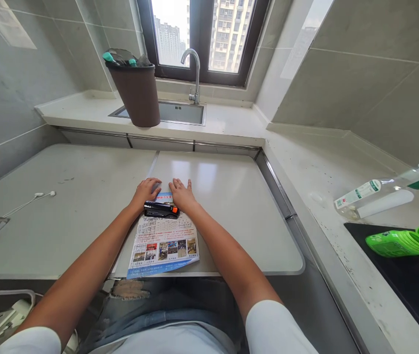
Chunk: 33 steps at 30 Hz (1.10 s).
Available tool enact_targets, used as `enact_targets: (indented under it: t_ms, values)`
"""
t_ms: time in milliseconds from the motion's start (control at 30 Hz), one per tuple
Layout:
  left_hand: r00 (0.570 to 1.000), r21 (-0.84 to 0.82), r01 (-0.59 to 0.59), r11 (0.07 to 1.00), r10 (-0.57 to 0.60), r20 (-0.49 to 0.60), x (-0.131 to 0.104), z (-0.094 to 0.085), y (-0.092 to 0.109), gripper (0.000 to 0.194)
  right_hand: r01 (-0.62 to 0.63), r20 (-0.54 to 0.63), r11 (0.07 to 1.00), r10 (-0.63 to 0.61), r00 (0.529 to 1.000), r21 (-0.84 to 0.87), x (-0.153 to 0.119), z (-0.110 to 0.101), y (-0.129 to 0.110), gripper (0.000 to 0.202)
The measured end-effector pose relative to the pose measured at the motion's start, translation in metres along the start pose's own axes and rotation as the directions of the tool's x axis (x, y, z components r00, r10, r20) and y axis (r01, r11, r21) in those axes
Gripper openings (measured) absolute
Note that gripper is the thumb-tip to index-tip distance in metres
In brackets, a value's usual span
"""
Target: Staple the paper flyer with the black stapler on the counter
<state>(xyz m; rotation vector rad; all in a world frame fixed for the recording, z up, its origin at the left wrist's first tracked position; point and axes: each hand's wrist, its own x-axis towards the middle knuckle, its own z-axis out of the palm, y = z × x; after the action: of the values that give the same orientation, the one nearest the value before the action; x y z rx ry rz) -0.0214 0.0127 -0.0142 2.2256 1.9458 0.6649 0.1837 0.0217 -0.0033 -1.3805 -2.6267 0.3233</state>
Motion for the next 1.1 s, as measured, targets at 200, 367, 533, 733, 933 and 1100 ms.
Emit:
enact_targets:
  t_ms: [200, 367, 533, 733, 933, 1100]
  values:
    - [1.0, 0.083, 0.004, 0.997, -0.005, 0.014, 0.0, -0.006, 0.002, 0.033, 0.08, 0.051, 0.994, -0.084, 0.995, 0.07, 0.014, -0.001, -0.008, 0.078]
    - [1.0, 0.116, -0.017, 0.993, 0.014, 0.028, -0.001, -0.012, 0.004, 0.03, 0.102, 0.05, 0.989, -0.108, 0.993, 0.104, 0.021, 0.003, -0.013, 0.086]
    - [0.999, 0.102, 0.0, 0.995, -0.004, 0.032, -0.001, -0.013, 0.005, 0.029, 0.099, -0.175, 0.978, -0.066, 0.982, 0.183, 0.012, -0.003, -0.006, 0.071]
    - [1.0, 0.054, -0.01, 0.998, 0.01, 0.007, -0.002, -0.011, 0.004, 0.025, 0.265, -0.148, 0.939, -0.237, 0.96, 0.219, -0.033, -0.031, 0.033, 0.026]
    - [0.999, 0.017, -0.035, 0.999, 0.036, -0.03, -0.003, -0.011, 0.006, 0.027, 0.266, -0.085, 0.96, -0.258, 0.962, 0.091, -0.074, -0.039, 0.044, 0.039]
    - [0.992, 0.004, -0.123, 0.992, 0.123, -0.017, -0.004, -0.014, 0.009, 0.025, 0.213, -0.1, 0.976, -0.208, 0.973, 0.04, -0.077, -0.033, 0.036, 0.039]
